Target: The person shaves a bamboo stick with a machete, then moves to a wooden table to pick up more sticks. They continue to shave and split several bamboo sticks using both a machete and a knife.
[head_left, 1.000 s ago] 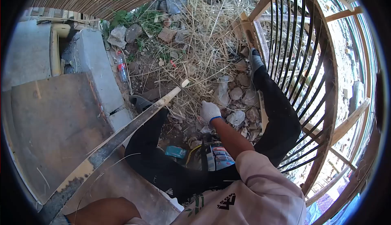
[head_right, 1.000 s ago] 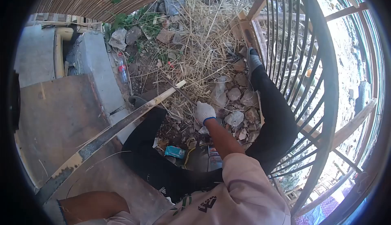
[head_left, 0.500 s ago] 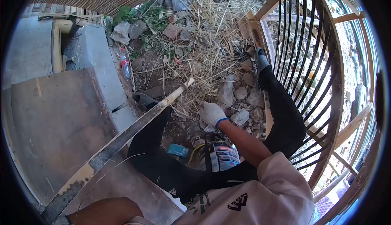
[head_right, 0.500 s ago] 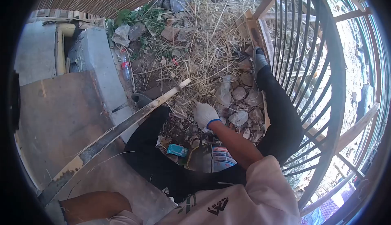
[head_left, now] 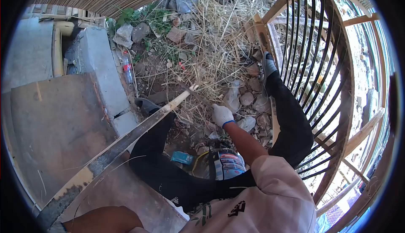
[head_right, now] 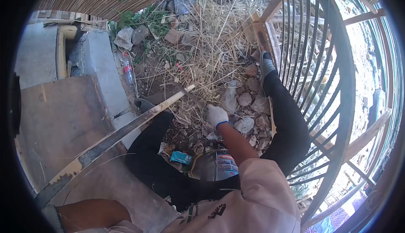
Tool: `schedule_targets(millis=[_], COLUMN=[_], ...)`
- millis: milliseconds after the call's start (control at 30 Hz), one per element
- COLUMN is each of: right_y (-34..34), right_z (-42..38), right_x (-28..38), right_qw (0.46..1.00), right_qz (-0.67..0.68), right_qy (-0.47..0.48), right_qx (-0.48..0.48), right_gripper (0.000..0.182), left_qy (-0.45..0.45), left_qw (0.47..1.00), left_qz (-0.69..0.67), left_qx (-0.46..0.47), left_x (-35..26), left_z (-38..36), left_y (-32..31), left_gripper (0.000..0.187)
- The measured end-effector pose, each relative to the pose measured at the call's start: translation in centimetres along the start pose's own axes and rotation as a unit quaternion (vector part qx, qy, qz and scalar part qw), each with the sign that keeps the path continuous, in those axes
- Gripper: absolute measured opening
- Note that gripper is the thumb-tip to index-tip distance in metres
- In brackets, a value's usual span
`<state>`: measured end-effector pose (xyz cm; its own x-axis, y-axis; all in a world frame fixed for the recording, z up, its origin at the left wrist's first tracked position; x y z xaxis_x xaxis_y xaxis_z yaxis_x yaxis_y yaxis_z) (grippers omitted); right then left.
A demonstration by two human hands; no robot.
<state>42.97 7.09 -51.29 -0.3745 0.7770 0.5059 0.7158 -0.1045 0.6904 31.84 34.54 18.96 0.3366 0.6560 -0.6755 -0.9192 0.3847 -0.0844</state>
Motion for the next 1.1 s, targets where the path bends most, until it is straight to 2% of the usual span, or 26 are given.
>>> schedule_targets(millis=[33, 100, 133, 167, 233, 267, 300, 367, 433, 533, 567, 600, 667, 700, 767, 800, 900, 1000, 1067, 1100], right_y=[-3.6, -1.4, -0.4, 2.3, 7.2, 7.0, 5.9, 2.4, 2.7, 6.0, 6.4, 7.7, 8.8, 9.0, 9.3, 8.6, 9.2, 10.0, 11.8, 12.8], right_z=[2.7, 5.0, 3.2, 2.2, -0.3, -1.3, -1.5, -0.5, -1.2, -2.0, -2.4, -3.4, -6.0, -7.6, -9.7, -9.9, -10.4, -10.6, -11.9, -12.6], right_x=[-3.7, -2.2, -1.9, -0.8, 3.5, 3.8, 3.1, 0.4, 2.2, 4.5, 5.6, 7.3, 9.0, 9.6, 10.5, 10.2, 10.6, 11.2, 12.8, 13.8], right_qw=[0.996, 0.995, 0.991, 0.991, 1.000, 0.999, 0.999, 0.998, 0.996, 0.993, 0.994, 0.997, 0.999, 0.999, 0.997, 0.996, 0.994, 0.993, 0.991, 0.987], right_qz=[-0.085, -0.078, -0.085, -0.094, -0.017, 0.010, 0.007, -0.056, -0.080, -0.039, -0.034, -0.024, -0.022, -0.025, -0.014, -0.010, 0.038, 0.056, 0.087, 0.117], right_qy=[-0.004, 0.038, 0.069, 0.071, 0.010, 0.011, 0.015, -0.033, -0.019, -0.107, -0.102, -0.072, -0.025, -0.026, 0.001, 0.028, 0.022, 0.032, 0.046, 0.060], right_qx=[0.034, 0.042, 0.071, 0.071, -0.016, -0.045, -0.050, 0.015, 0.022, -0.005, -0.018, -0.022, -0.020, -0.022, -0.075, -0.088, -0.100, -0.099, -0.095, -0.096], right_gripper=[0.034, 0.033, 0.032, 0.032, 0.031, 0.029, 0.029, 0.029, 0.028, 0.030, 0.030, 0.031, 0.035, 0.035, 0.036, 0.037, 0.035, 0.037, 0.041, 0.044], left_qy=[-0.010, 0.059, 0.077, 0.077, -0.026, -0.030, -0.061, -0.103, -0.116, -0.132, -0.141, -0.148, -0.043, -0.042, -0.097, -0.096, -0.141, -0.102, -0.174, -0.170], left_qw=[1.000, 0.998, 0.993, 0.993, 0.994, 0.994, 0.988, 0.978, 0.963, 0.929, 0.917, 0.916, 0.924, 0.924, 0.877, 0.876, 0.877, 0.894, 0.895, 0.895], left_qz=[-0.002, -0.019, -0.084, -0.084, 0.063, 0.057, 0.080, 0.098, 0.147, 0.212, 0.229, 0.220, 0.187, 0.185, 0.325, 0.330, 0.292, 0.283, 0.335, 0.339], left_qx=[0.001, 0.002, -0.011, -0.020, -0.081, -0.084, -0.114, -0.150, -0.193, -0.272, -0.294, -0.300, -0.330, -0.332, -0.341, -0.339, -0.355, -0.331, -0.237, -0.233], left_x=[-0.5, -0.4, -0.4, -0.6, -1.0, -0.8, -0.6, -1.1, -1.0, -1.6, -2.2, -2.9, -3.4, -3.5, -3.8, -4.0, -4.1, -3.1, -1.6, -1.4], left_z=[0.1, 1.0, 1.0, 0.6, 0.6, 0.4, -0.2, -1.6, -3.0, -5.2, -5.2, -5.3, -6.3, -6.5, -7.1, -7.3, -7.0, -6.3, -5.7, -5.6], left_y=[0.2, 1.1, 1.7, 2.3, 3.2, 2.7, 1.7, 2.2, 5.0, 9.2, 10.2, 10.6, 10.9, 10.4, 8.2, 7.3, 5.8, 8.5, 12.0, 12.8], left_gripper=[0.027, 0.031, 0.029, 0.029, 0.027, 0.027, 0.027, 0.027, 0.027, 0.046, 0.055, 0.055, 0.048, 0.048, 0.047, 0.047, 0.036, 0.042, 0.069, 0.069])
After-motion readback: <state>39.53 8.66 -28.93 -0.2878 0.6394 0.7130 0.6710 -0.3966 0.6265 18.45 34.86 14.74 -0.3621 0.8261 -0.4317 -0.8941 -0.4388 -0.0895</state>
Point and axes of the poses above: each hand's wrist, its own z-axis towards the middle knuckle, its own y-axis out of the back of the hand, x = y × z, the point moved 3 cm from there along z, towards the middle knuckle, and after that the axes turned 13 degrees about -x, right-handed, at the moved point
